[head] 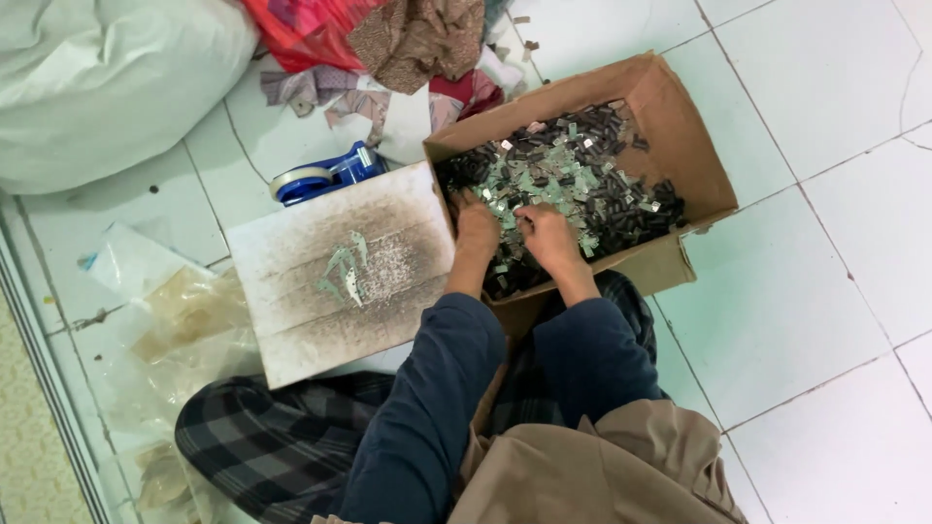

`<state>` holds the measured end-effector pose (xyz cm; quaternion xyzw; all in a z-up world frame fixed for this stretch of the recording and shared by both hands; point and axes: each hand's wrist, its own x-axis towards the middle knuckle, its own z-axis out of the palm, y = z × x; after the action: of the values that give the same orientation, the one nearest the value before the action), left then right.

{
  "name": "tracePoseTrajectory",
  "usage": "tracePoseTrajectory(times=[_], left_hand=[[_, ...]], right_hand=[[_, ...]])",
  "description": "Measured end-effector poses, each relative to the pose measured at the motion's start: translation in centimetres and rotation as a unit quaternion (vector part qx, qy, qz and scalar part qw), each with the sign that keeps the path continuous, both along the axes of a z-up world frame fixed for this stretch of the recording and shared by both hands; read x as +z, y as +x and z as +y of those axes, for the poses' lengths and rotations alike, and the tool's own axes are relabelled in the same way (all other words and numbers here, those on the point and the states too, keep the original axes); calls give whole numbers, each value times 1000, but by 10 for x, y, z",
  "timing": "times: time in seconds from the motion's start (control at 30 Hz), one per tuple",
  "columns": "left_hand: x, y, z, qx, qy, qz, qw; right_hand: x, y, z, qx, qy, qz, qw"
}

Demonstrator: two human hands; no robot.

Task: The person sits on the floor and repeatedly picks small green and black plastic pieces from a cardboard box, places them into small clear plastic bags, and sets the filled bags aside. The person uses both hands to handle the pieces and bags throughout the clip.

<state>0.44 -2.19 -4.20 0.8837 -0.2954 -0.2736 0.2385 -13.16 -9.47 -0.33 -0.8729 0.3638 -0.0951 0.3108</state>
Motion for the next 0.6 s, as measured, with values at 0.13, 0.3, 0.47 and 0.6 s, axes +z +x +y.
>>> tracePoseTrajectory(times=[0.13,0.3,0.47,0.6], left_hand=[[58,-16,8,21,24,-94,995],[-7,-29,-2,-33,99,-255,961],[-69,-20,-15,-41,176,-327,928],[-38,-12,-7,-10,69,-212,975]], right_hand=[[-4,-2,-8,0,42,-2,999],[18,0,-1,6,67,-17,998],[15,0,-2,0,56,-23,998],[14,-1,-3,3,52,-27,998]])
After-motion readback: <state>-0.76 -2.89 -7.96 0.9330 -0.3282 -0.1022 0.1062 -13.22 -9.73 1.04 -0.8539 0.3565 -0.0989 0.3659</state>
